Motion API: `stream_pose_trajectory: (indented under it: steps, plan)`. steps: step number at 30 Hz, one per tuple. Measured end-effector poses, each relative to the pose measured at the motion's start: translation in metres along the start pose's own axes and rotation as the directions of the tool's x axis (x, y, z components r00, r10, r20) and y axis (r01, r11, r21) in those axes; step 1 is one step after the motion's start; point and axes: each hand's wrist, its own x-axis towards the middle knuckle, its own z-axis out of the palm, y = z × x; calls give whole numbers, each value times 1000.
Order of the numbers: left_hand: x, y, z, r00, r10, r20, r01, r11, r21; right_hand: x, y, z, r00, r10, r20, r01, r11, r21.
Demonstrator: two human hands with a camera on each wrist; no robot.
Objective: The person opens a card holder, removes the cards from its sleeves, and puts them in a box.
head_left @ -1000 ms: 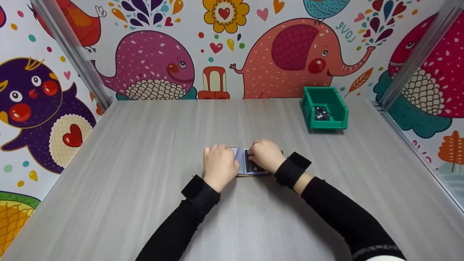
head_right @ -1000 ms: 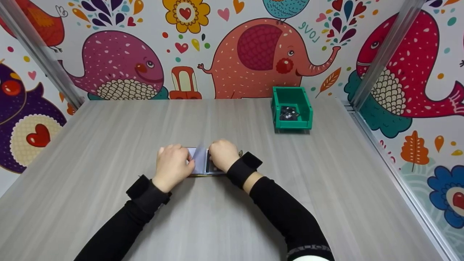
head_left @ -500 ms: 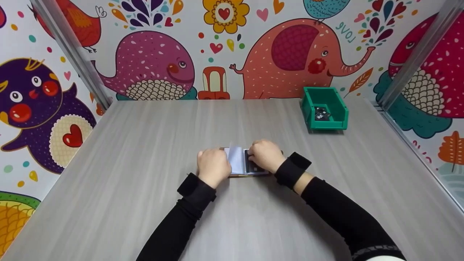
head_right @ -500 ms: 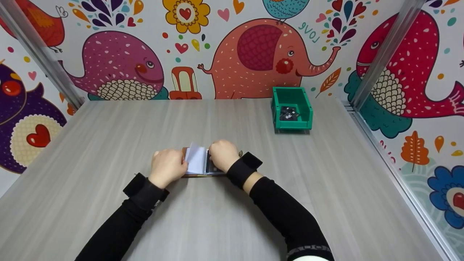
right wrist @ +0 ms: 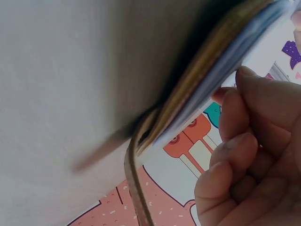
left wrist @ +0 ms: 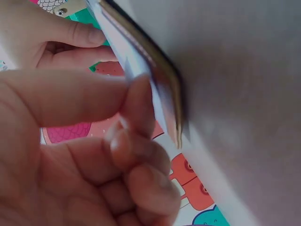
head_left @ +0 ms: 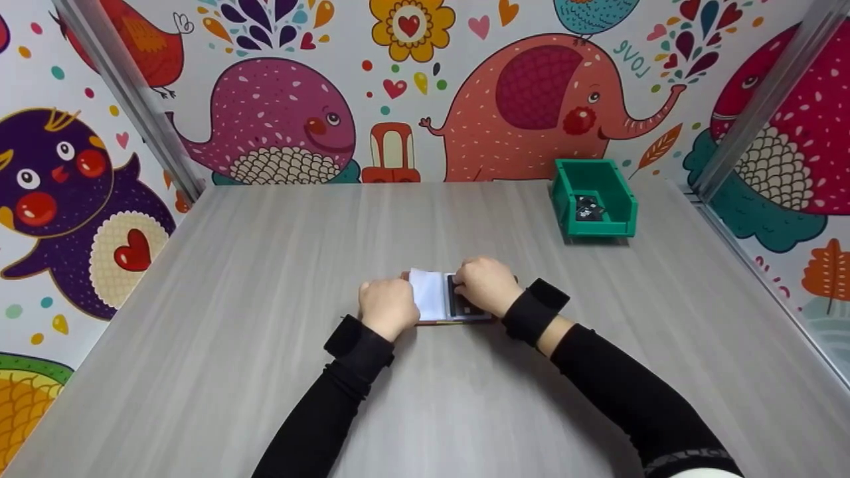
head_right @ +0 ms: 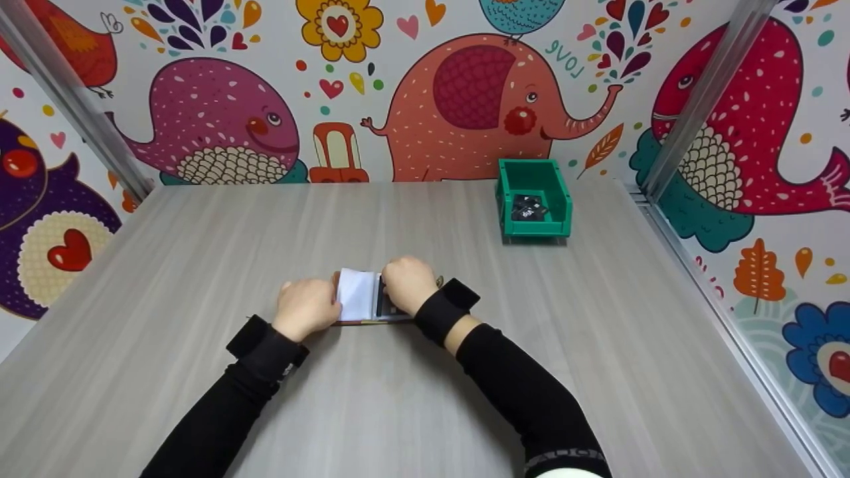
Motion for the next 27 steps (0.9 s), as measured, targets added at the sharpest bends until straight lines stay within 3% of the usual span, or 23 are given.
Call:
stream_pose_trajectory:
  steps: [27]
  plan:
    - [1,2,-2,999,9,44,-14,994,107,-1,-1,1,1000,15,-15,-14,1000,10]
